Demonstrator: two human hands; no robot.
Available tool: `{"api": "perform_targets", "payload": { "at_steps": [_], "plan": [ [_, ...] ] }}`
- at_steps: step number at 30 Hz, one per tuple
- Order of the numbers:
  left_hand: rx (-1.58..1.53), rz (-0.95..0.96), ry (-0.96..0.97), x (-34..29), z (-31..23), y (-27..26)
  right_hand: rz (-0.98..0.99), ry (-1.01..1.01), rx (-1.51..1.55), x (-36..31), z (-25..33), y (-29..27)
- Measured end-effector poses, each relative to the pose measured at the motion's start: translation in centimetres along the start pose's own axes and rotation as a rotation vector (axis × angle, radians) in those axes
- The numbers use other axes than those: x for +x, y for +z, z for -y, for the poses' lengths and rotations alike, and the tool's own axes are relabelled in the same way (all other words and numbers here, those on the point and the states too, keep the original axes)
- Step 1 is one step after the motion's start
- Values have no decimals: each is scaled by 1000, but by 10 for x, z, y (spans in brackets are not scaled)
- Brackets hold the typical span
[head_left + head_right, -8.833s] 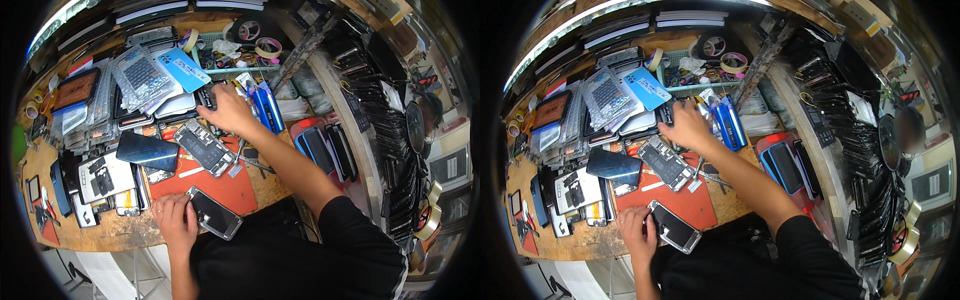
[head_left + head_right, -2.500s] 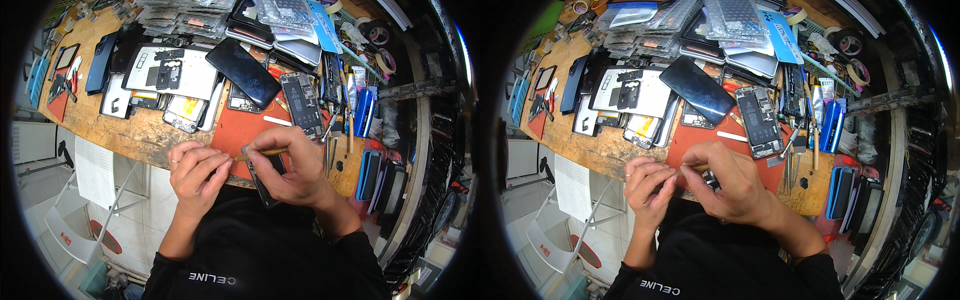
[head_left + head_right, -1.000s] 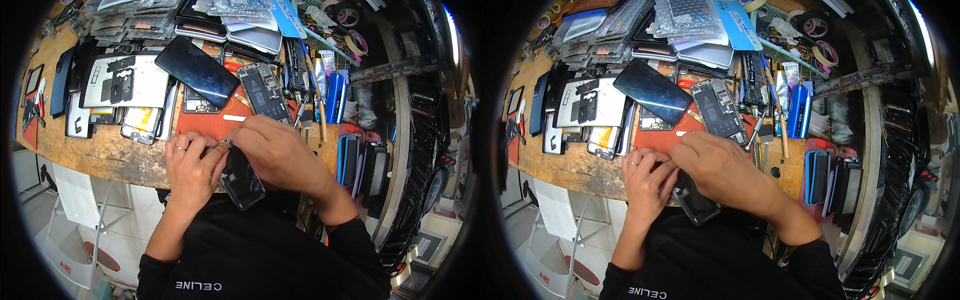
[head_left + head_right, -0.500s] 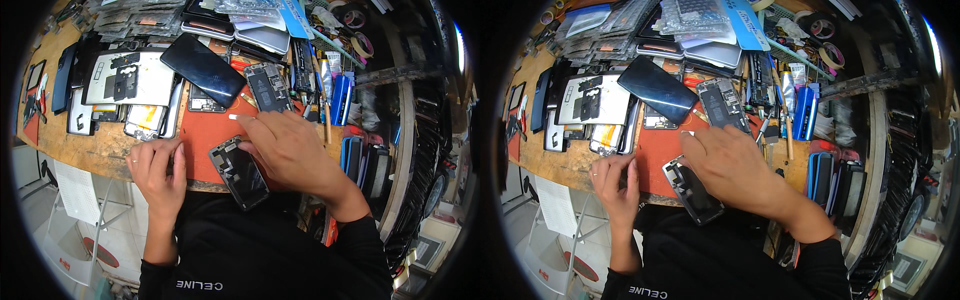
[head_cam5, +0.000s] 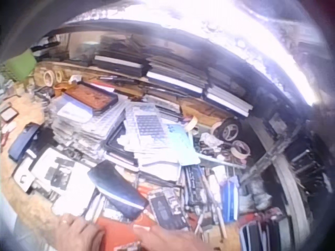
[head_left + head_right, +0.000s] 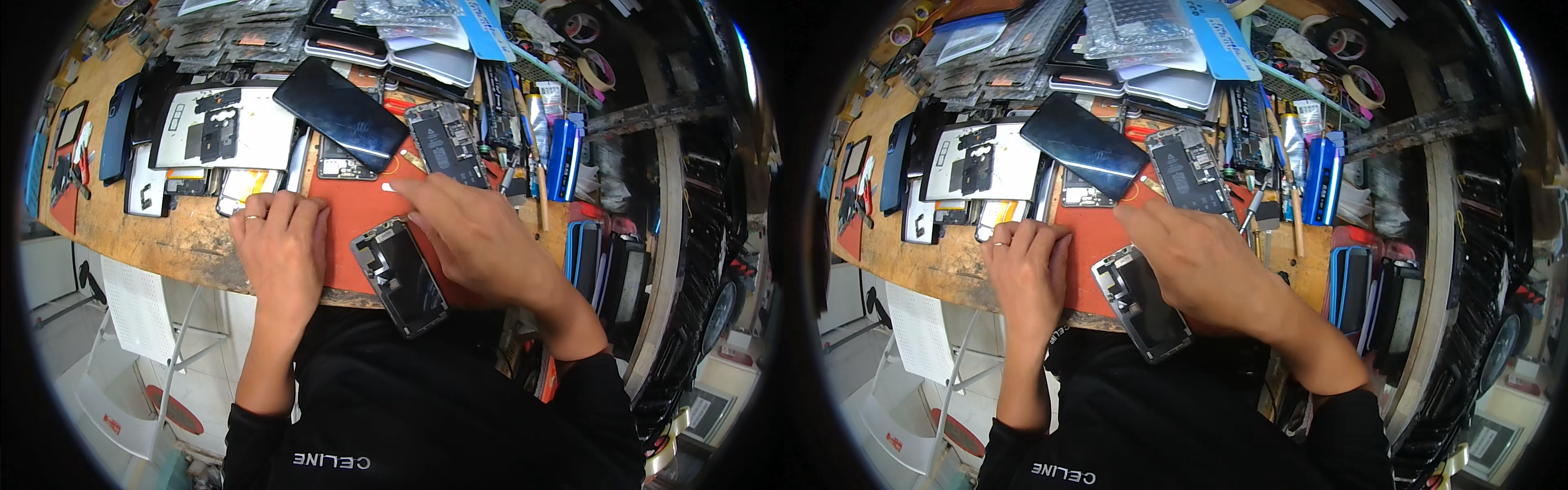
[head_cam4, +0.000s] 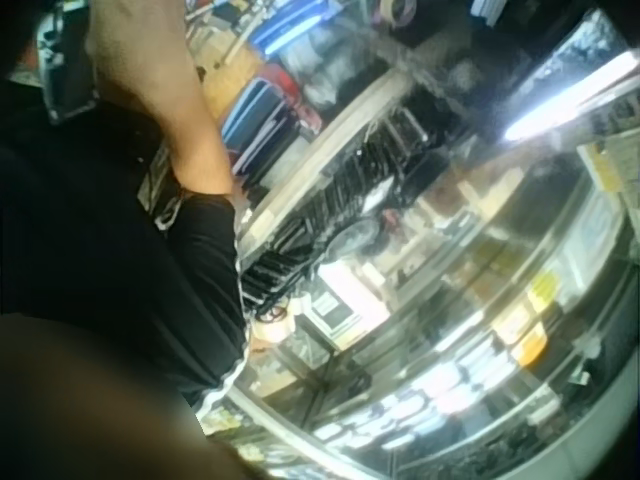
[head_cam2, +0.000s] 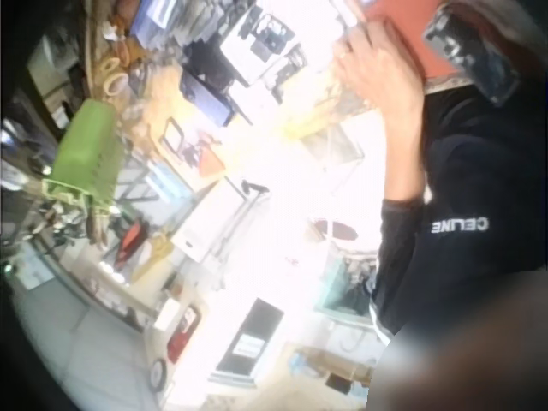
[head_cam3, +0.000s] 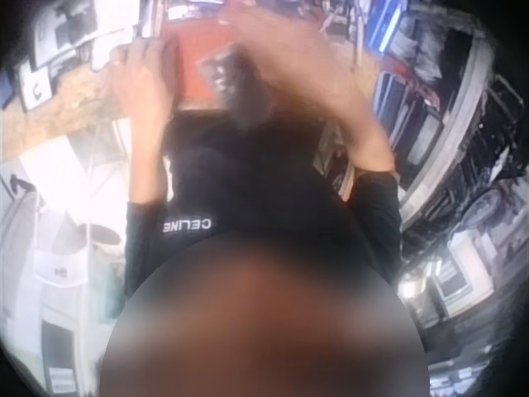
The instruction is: The person disassembles a smartphone, removes the battery and internal components, and reassembles the device using small tools. They handle multiple phone parts and tools on a cluttered workbench, then place the reassembled phone into a blue case.
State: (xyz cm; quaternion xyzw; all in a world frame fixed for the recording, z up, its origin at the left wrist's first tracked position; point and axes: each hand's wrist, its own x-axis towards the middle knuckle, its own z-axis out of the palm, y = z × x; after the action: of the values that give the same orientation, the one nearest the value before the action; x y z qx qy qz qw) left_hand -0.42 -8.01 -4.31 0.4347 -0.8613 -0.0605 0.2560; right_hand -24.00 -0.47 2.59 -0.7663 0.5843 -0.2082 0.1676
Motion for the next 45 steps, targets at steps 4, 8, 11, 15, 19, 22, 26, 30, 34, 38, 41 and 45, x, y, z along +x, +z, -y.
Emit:
{"api": "perform_targets", "payload": {
  "at_steps": [4,8,11,15,19,22,26,30,34,38,41,45],
  "plan": [
    [94,51,34,7,-3,6,-256,71,180,-1,-7,6],
    [-235,42,12,3,-2,6,-308,172,245,-12,-5,16],
    [-554,-20,9,-9,-6,5,-442,105,245,-18,-11,31],
    [-725,-21,12,-19,-16,13,-558,53,346,-23,-2,30],
    [-760,-38,30,-24,-29,12,-533,20,388,-24,6,26],
    [-815,-27,-34,-28,-35,13,-484,26,385,-27,10,21],
    [-850,-14,-51,-34,-33,14,-507,8,381,-26,13,21],
    [-829,-1,-30,-32,-33,13,-506,4,359,-25,16,19],
    [-826,-12,-14,-32,-33,14,-504,6,371,-25,16,21],
    [-869,-25,-40,-36,-32,15,-500,-12,369,-23,16,22],
    [-869,-19,-40,-36,-30,15,-493,-18,370,-22,17,22],
    [-884,-6,-63,-37,-30,15,-466,-47,365,-20,19,21]
  ]
}}
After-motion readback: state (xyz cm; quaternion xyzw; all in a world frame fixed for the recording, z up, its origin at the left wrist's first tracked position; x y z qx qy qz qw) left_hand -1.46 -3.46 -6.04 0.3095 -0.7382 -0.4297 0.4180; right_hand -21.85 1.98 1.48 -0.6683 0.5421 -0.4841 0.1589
